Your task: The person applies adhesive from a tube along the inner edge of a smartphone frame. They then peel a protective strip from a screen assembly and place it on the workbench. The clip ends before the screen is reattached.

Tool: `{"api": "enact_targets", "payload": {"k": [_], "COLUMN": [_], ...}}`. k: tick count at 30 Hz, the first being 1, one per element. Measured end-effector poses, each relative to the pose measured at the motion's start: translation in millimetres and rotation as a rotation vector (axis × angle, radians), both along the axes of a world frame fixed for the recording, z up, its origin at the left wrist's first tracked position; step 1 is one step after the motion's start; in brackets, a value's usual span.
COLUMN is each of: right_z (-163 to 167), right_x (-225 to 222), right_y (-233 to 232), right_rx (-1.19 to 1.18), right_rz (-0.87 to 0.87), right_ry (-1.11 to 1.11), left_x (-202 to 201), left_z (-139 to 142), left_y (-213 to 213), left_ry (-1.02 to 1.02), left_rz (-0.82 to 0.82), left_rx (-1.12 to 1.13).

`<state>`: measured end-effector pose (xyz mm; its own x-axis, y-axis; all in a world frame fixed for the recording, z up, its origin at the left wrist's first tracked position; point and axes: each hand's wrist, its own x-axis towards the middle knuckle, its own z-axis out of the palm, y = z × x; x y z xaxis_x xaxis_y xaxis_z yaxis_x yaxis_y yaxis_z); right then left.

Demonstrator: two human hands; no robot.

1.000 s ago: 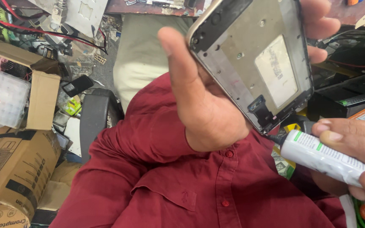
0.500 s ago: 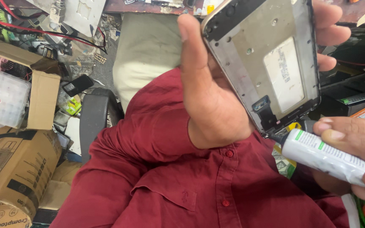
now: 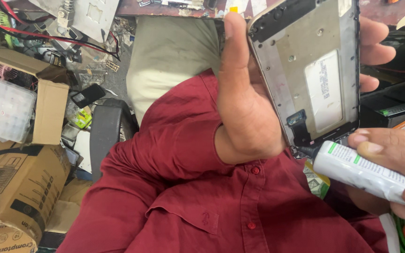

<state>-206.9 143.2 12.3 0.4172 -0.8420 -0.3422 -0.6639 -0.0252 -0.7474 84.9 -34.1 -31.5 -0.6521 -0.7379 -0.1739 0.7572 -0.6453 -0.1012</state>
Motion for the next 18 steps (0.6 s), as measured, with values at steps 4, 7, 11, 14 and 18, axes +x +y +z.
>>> {"api": "enact_targets", "payload": {"k": [4, 7, 11, 14, 18], "right_z": [-0.3, 2.8, 5.0, 0.1, -7.2], "right_x": [-1.7, -3.6, 5.0, 26.1, 42.9], "right_y": [0.9, 1.2, -7.1, -27.4, -44.2], "right_rx": [0.041, 0.063, 0.064, -0.013, -0.168], "right_rz": [-0.048, -0.04, -0.067, -0.071, -0.071], "right_ry": [-0.012, -0.017, -0.01, -0.056, -0.154], "left_x": [-1.6, -3.2, -4.8, -5.4, -7.0], "left_z": [-2.1, -3.2, -4.5, -5.4, -6.4], "left_y": [3.5, 7.5, 13.3, 16.6, 19.8], "left_ry": [0.013, 0.019, 0.023, 0.028, 0.029], "left_rz": [-0.02, -0.037, -0.048, -0.06, -0.074], "left_rx": [-0.014, -0.027, -0.041, -0.05, -0.059]}}
